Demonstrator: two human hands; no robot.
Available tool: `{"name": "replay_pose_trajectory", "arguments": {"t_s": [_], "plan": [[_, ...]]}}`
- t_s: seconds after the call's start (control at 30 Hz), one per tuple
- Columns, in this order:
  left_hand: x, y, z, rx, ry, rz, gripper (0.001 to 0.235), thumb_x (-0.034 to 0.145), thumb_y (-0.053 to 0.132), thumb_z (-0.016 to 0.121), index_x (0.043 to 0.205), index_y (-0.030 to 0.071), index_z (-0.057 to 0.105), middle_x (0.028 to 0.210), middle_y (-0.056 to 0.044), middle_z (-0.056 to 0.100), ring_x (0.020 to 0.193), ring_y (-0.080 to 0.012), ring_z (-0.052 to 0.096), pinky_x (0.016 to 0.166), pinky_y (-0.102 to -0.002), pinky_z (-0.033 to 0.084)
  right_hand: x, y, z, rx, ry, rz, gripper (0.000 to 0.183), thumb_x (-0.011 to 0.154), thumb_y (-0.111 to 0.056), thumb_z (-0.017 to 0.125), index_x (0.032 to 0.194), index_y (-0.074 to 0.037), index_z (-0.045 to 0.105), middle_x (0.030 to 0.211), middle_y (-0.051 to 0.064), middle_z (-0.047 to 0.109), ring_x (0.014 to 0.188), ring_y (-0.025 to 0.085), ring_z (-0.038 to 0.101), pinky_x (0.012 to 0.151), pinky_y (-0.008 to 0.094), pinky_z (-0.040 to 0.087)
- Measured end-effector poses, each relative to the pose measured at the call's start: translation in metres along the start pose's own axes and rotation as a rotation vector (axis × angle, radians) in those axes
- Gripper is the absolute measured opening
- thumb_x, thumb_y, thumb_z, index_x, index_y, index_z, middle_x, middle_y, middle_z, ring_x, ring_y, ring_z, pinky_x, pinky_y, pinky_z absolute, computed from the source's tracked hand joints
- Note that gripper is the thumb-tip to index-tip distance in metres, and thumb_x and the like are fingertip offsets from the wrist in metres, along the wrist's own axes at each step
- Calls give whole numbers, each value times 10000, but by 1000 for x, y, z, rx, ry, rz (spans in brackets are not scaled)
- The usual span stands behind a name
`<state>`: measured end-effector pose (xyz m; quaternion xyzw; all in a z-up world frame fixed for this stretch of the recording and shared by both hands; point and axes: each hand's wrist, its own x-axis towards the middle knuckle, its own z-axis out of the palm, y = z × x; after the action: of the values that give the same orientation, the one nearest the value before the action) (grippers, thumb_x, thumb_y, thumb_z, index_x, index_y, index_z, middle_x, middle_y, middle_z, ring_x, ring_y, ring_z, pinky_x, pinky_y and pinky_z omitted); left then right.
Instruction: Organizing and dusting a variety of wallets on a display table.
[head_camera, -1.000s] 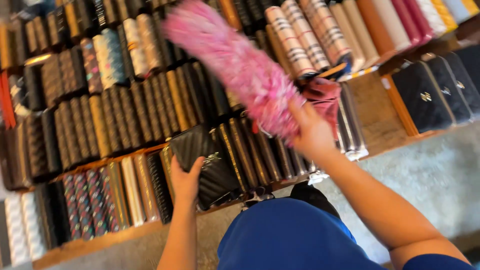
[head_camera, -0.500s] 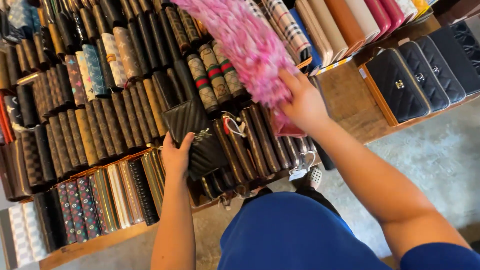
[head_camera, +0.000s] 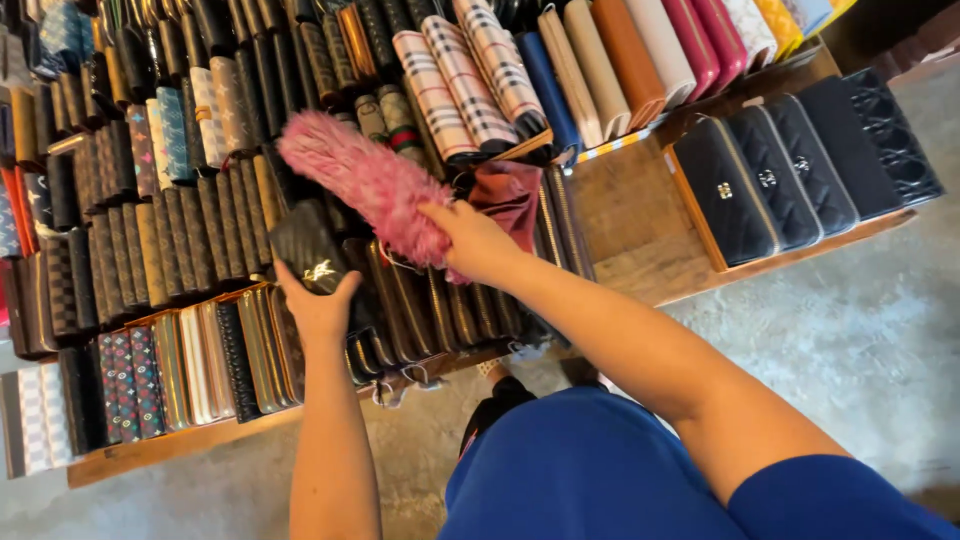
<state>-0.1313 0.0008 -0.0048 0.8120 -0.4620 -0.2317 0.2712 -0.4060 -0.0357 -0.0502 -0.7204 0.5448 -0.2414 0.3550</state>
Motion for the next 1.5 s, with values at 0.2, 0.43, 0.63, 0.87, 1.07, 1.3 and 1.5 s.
{"name": "replay_pose_trajectory", "arguments": {"t_s": [0.2, 0.43, 0.63, 0.87, 1.07, 1.3, 1.5], "plan": [[-53, 37, 15, -1348, -104, -133, 498, 852, 473, 708, 1217, 138, 653, 1209, -136, 710, 922, -324, 763, 817, -454, 663, -79, -77, -75, 395, 142, -148, 884, 769, -113, 689, 1574, -310, 383, 1311, 204, 478, 1200, 488, 594, 995, 493, 555], [-98, 97, 18, -1599, -253, -18, 730, 868, 536, 611, 1496, 182, 498, 1464, -99, 592, 1300, -328, 628, 1161, -591, 490, -102, -26, -95, 167, -3, -167, 678, 822, -149, 696, 1476, -237, 539, 1395, 202, 507, 1131, 499, 650, 971, 524, 574], [-40, 10, 3, -1067, -94, 74, 539, 893, 334, 740, 1372, 259, 505, 1064, -67, 564, 783, -238, 693, 532, -421, 656, -87, -27, -72, 148, 172, -212, 670, 860, -241, 689, 1493, -342, 491, 1310, 97, 518, 1078, 455, 658, 895, 504, 594], [2, -51, -26, -158, 203, 23, 1179, 801, 493, 950, 1650, 238, 172, 1634, -216, 286, 1494, -363, 341, 1251, -494, 271, -40, -54, -25, 105, 250, -298, 678, 811, -188, 709, 1456, -291, 528, 1259, 122, 530, 1038, 455, 669, 862, 496, 606], [7, -27, -26, -48, 78, 188, 1187, 742, 370, 919, 1639, 88, 195, 1576, -375, 271, 1476, -501, 284, 1252, -571, 208, 19, -48, 24, -153, 179, -165, 605, 851, -245, 694, 1438, -257, 545, 1315, 143, 507, 1084, 420, 626, 839, 510, 598], [-17, 30, -19, -102, 126, 365, 1277, 702, 359, 949, 1664, 181, 129, 1584, -286, 266, 1511, -405, 260, 1263, -525, 171, -10, -53, -3, -214, 286, -146, 648, 850, -487, 728, 1426, -235, 572, 1500, 114, 436, 1330, 392, 470, 966, 493, 486], [-66, 126, 14, -187, -20, 787, 1386, 565, 451, 997, 1584, -63, 212, 1493, -347, 326, 1439, -472, 302, 1245, -517, 171, -48, -79, -59, 750, 415, -278, 773, 862, -308, 833, 1521, -95, 491, 1337, 210, 644, 1281, 371, 608, 1058, 494, 494]]}}
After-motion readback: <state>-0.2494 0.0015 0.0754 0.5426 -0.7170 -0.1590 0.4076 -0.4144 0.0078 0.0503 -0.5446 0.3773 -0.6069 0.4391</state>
